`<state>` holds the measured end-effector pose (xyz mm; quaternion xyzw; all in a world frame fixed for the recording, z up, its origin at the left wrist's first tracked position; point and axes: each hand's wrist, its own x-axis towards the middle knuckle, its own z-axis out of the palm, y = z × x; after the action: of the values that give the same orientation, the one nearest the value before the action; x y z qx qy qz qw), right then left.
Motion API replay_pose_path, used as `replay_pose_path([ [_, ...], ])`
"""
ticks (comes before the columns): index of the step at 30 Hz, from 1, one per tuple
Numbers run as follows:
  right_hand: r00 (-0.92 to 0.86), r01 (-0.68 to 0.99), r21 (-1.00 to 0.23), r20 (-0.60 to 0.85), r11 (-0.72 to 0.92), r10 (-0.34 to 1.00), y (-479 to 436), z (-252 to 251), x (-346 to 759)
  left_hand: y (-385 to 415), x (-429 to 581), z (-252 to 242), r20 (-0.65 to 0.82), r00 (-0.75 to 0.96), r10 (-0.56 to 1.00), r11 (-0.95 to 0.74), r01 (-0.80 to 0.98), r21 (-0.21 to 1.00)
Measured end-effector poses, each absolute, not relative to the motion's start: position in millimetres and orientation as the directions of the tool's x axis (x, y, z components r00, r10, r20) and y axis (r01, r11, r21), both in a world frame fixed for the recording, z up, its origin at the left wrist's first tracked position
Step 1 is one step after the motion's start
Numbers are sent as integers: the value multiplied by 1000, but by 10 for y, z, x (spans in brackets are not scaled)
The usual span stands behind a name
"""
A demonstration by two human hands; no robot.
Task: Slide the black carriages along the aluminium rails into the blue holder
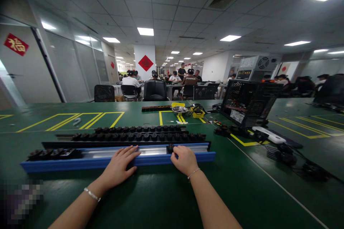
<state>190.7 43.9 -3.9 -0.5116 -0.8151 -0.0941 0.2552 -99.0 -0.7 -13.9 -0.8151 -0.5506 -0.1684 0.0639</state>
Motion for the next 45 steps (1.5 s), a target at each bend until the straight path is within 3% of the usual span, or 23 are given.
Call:
replay_pose_path([
  [33,-326,882,-118,544,455,773,454,-60,1976,-1,-1010,-158,365,350,863,-404,911,83],
  [39,-256,856,-209,625,474,738,464,-87,1937,1,-1011,-152,353,347,869,-398,914,83],
  [45,11,867,-376,670,327,742,512,-150,1845,-14,-986,-123,336,332,881,-380,921,86],
])
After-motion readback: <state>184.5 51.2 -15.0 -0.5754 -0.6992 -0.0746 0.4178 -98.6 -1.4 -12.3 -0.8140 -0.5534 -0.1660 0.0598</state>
